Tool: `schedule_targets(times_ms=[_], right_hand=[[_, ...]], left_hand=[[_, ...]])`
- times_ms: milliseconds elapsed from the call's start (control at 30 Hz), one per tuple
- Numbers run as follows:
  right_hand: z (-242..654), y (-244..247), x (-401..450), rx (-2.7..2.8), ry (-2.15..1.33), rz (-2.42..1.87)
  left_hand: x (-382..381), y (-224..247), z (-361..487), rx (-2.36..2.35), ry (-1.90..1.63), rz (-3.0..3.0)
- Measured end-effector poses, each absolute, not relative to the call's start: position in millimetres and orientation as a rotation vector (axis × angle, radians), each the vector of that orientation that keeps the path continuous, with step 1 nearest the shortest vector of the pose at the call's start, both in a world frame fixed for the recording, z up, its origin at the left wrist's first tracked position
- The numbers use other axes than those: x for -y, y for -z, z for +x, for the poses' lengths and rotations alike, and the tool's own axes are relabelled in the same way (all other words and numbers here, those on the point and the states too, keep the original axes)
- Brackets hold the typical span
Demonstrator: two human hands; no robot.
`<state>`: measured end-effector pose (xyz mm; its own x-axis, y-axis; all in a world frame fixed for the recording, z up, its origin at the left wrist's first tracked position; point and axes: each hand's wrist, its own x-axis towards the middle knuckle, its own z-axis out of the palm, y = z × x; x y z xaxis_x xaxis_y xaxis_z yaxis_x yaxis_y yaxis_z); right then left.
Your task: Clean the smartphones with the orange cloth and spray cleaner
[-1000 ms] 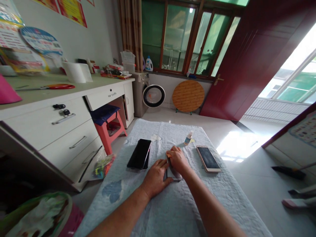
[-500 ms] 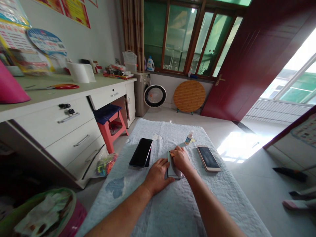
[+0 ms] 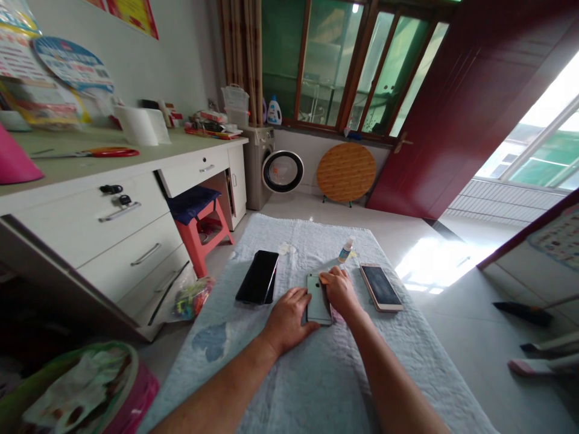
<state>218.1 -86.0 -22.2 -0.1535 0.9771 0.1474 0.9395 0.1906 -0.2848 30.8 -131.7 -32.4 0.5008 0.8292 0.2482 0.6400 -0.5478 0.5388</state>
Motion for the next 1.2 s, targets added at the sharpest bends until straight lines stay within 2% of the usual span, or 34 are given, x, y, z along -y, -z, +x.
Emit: schedule_targets(times_ms=[533,1200], right_hand=[[231.7,43.8,113.5,2.015,-0.111,-1.824],[252.4,41.9,118.0,1.802,-0.057,-1.757]], left_hand=[[131.5,37.4,31.0,-1.272,-0.624,2.393],[129.7,36.5,30.4,-1.249,-0.615,2.396]])
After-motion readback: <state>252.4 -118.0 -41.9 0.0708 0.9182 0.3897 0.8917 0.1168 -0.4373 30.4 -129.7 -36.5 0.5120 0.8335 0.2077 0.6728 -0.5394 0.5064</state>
